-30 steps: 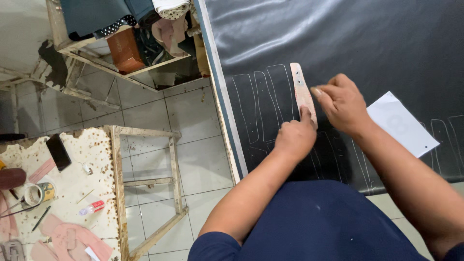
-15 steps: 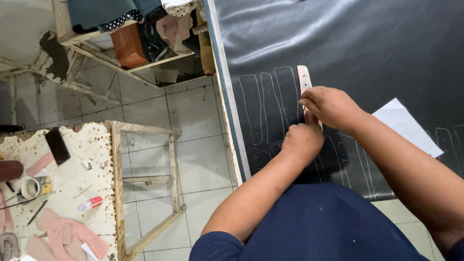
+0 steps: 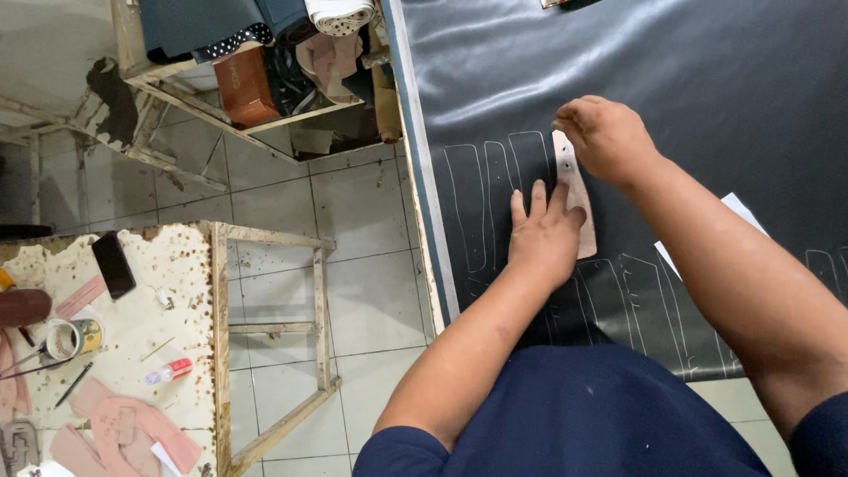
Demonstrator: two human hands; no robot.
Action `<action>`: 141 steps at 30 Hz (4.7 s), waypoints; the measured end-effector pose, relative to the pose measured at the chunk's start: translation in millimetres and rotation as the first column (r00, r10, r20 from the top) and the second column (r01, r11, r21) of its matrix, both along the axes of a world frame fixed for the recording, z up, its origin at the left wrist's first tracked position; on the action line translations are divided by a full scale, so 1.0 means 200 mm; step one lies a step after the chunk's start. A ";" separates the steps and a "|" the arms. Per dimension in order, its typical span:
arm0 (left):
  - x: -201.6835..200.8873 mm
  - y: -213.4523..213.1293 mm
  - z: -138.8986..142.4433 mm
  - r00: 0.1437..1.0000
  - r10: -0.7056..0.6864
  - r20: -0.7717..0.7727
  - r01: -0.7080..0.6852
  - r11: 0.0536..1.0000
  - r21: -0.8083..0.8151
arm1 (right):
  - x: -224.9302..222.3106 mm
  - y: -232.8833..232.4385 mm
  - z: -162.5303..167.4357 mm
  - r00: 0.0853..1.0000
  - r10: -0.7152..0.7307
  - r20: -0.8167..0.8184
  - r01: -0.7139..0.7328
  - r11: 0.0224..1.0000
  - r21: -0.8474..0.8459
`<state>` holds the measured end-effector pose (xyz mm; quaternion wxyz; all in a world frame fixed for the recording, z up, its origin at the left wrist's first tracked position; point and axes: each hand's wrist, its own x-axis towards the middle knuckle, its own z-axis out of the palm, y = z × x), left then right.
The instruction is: The person places a paper pattern piece on a sheet of leather on a dark cutting table, holds it steady, and traces around it with a marking pen. They then move the marked piece aside, stack finished pattern pieces with others, and continue marking additional pieces.
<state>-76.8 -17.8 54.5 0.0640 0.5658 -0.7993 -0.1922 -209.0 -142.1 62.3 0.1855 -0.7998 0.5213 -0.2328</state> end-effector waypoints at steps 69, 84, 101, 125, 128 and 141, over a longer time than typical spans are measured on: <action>0.14 -0.12 -0.04 0.987 0.054 -0.153 -0.064 0.996 -0.062 | -0.06 0.58 0.02 0.995 -0.043 0.089 0.041 0.999 0.024; 0.18 -0.09 -0.09 0.978 0.017 -0.207 -0.023 0.999 -0.028 | -0.11 0.37 -0.02 0.950 -0.245 0.192 0.223 0.966 0.128; 0.17 -0.08 -0.11 0.989 -0.001 -0.149 -0.008 0.998 -0.058 | -0.10 0.26 -0.05 0.982 -0.144 0.122 0.146 0.989 -0.007; 0.20 0.40 -0.23 0.973 0.037 -0.229 -0.096 0.962 -0.254 | -0.31 0.70 -0.16 0.881 -0.444 -0.162 0.472 0.845 0.250; 0.21 0.40 -0.23 0.977 0.036 -0.213 -0.093 0.959 -0.267 | -0.37 0.65 -0.15 0.876 -0.453 -0.165 0.479 0.781 0.400; 0.05 0.38 -0.16 0.964 0.194 -0.183 -0.241 0.927 -0.288 | -0.94 0.79 -0.11 0.799 -0.594 0.094 0.330 0.562 0.759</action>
